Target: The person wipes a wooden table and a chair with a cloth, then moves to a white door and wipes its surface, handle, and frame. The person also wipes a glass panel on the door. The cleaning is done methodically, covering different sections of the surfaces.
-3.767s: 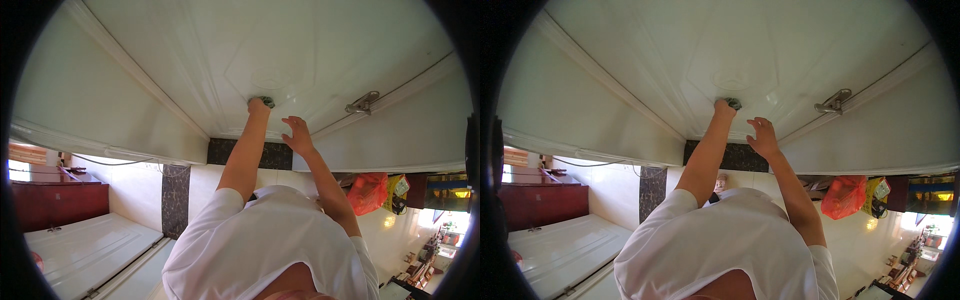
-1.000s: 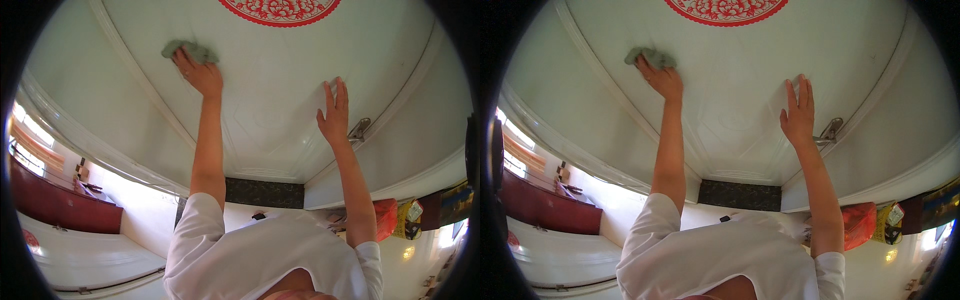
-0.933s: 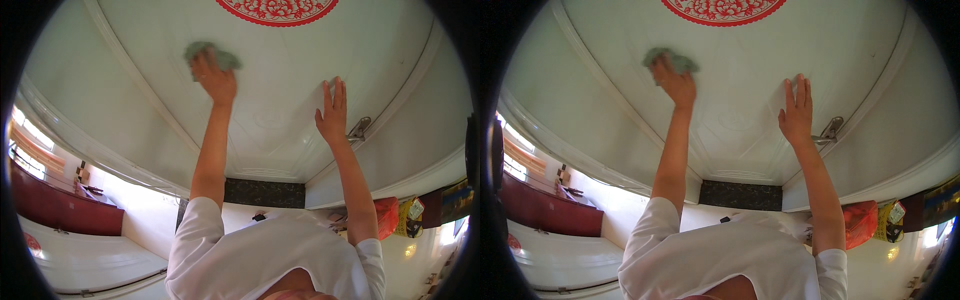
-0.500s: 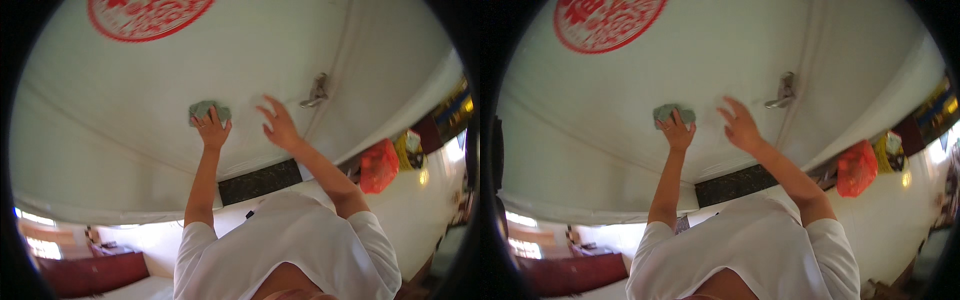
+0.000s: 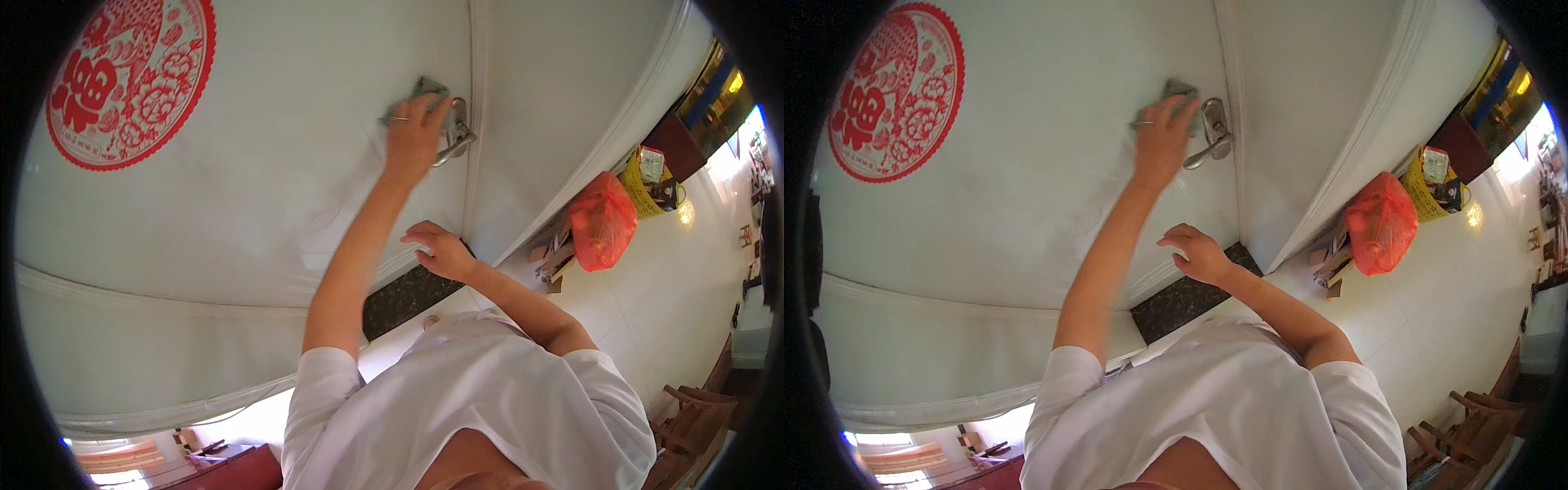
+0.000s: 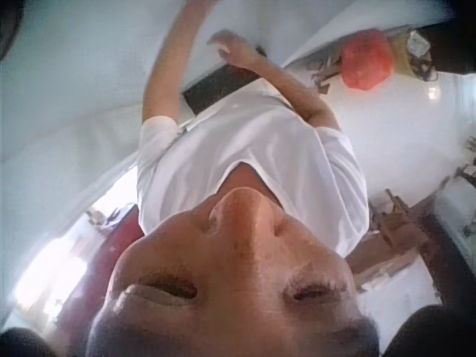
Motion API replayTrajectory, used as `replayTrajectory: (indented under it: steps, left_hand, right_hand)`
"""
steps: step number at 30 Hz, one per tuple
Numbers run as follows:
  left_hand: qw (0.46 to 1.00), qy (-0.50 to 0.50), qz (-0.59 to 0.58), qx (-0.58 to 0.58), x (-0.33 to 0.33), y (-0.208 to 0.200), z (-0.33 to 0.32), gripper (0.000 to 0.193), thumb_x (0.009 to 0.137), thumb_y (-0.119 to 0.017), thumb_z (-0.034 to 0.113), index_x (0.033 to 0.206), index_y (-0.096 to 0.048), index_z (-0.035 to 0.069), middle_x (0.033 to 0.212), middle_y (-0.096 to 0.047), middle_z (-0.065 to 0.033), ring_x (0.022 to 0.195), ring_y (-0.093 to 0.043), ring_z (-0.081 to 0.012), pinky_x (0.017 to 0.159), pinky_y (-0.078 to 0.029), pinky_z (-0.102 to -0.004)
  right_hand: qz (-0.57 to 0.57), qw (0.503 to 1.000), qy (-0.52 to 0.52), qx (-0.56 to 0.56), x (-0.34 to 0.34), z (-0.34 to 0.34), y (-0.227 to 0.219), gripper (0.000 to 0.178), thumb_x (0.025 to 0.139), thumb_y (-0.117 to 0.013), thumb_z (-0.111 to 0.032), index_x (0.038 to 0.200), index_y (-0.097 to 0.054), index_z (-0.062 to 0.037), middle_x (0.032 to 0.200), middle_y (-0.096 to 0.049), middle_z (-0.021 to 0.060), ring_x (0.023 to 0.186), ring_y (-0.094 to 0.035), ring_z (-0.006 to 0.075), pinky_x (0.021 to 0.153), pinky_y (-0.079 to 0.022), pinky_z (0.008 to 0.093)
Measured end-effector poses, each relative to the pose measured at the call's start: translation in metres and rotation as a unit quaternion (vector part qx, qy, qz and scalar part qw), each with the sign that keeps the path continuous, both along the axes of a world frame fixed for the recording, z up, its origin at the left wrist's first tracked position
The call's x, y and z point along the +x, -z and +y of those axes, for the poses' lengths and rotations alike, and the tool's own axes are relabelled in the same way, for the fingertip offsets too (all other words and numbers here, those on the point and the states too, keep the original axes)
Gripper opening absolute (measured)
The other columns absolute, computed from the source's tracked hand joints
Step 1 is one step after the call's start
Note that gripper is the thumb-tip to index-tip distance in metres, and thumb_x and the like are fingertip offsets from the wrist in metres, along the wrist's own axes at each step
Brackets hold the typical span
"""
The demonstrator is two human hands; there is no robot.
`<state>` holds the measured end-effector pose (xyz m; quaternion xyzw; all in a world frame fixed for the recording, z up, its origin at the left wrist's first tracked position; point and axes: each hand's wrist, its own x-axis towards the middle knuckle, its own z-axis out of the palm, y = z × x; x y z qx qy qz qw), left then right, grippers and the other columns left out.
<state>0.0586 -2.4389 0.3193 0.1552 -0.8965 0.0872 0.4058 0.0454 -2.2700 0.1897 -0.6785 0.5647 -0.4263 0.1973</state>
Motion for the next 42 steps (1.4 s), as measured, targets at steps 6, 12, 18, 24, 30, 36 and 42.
replayTrajectory:
  steps: [6,12,18,24,30,36,42]
  left_hand:
    - [0.974,-0.121,-0.177,-0.077,-0.074,0.108,0.025,0.042,0.084,-0.063,0.016,0.124,-0.057,0.008,0.129,-0.051,-0.0182,0.101,-0.06,-0.036,0.07,-0.055,-0.0463]
    - [0.975,-0.081,-0.186,0.085,-0.078,0.078,0.019,0.027,0.088,-0.06,0.013,0.112,-0.052,0.007,0.115,-0.053,-0.0206,0.078,-0.068,-0.0362,0.059,-0.057,-0.045]
    - [0.973,-0.093,-0.164,0.13,-0.039,0.078,0.019,0.022,0.092,-0.057,0.015,0.11,-0.05,0.006,0.108,-0.056,-0.0205,0.079,-0.068,-0.0374,0.064,-0.056,-0.048]
    - [0.939,-0.129,-0.246,0.205,0.014,0.046,0.025,0.033,0.091,-0.061,0.017,0.121,-0.052,0.008,0.111,-0.058,-0.0195,0.09,-0.066,-0.0366,0.069,-0.055,-0.0475]
    - [0.975,0.004,-0.044,-0.218,-0.015,-0.013,-0.013,0.055,0.089,-0.057,0.014,0.143,-0.048,0.021,0.135,-0.055,-0.0082,0.124,-0.054,-0.0286,0.099,-0.045,-0.0432]
    - [0.909,-0.027,-0.265,-0.322,-0.038,0.013,-0.047,0.058,0.091,-0.055,0.016,0.147,-0.045,0.017,0.155,-0.039,-0.0063,0.148,-0.029,-0.0268,0.115,-0.032,-0.0415]
    - [0.857,-0.067,-0.388,-0.332,0.006,0.075,-0.049,0.064,0.092,-0.051,0.014,0.154,-0.035,0.02,0.162,-0.025,-0.0044,0.15,-0.022,-0.0245,0.119,-0.024,-0.0319]
  right_hand:
    - [-0.027,0.997,0.069,-0.016,-0.039,0.021,0.01,0.039,0.079,-0.063,0.001,0.116,-0.066,-0.0098,0.112,-0.063,0.0139,0.103,-0.063,0.0315,0.088,-0.053,0.0399]
    - [-0.097,0.989,0.111,0.028,-0.074,0.043,0.011,0.036,0.078,-0.061,0.003,0.112,-0.068,-0.0082,0.102,-0.066,0.0137,0.088,-0.066,0.0293,0.081,-0.053,0.0371]
    - [-0.075,0.988,0.128,0.045,-0.087,0.073,0.02,0.033,0.08,-0.06,0.003,0.11,-0.07,-0.0082,0.095,-0.067,0.0129,0.083,-0.067,0.0278,0.076,-0.054,0.0374]
    - [-0.079,0.973,0.206,0.067,-0.11,0.135,0.049,0.033,0.081,-0.059,0.002,0.111,-0.07,-0.0084,0.097,-0.068,0.0135,0.085,-0.068,0.0284,0.076,-0.055,0.0364]
    - [-0.084,0.976,0.188,0.068,-0.109,0.11,0.051,0.032,0.082,-0.058,0.002,0.109,-0.07,-0.0085,0.097,-0.068,0.0122,0.085,-0.068,0.0275,0.075,-0.055,0.0363]
    - [-0.073,0.99,0.118,0.021,-0.077,0.062,0.002,0.029,0.083,-0.057,0.003,0.106,-0.07,-0.008,0.095,-0.069,0.012,0.085,-0.068,0.0278,0.075,-0.054,0.0363]
    - [-0.109,0.985,0.127,0.035,-0.081,0.074,0.033,0.029,0.083,-0.058,0.003,0.106,-0.07,-0.0085,0.094,-0.069,0.0113,0.085,-0.067,0.028,0.076,-0.054,0.037]
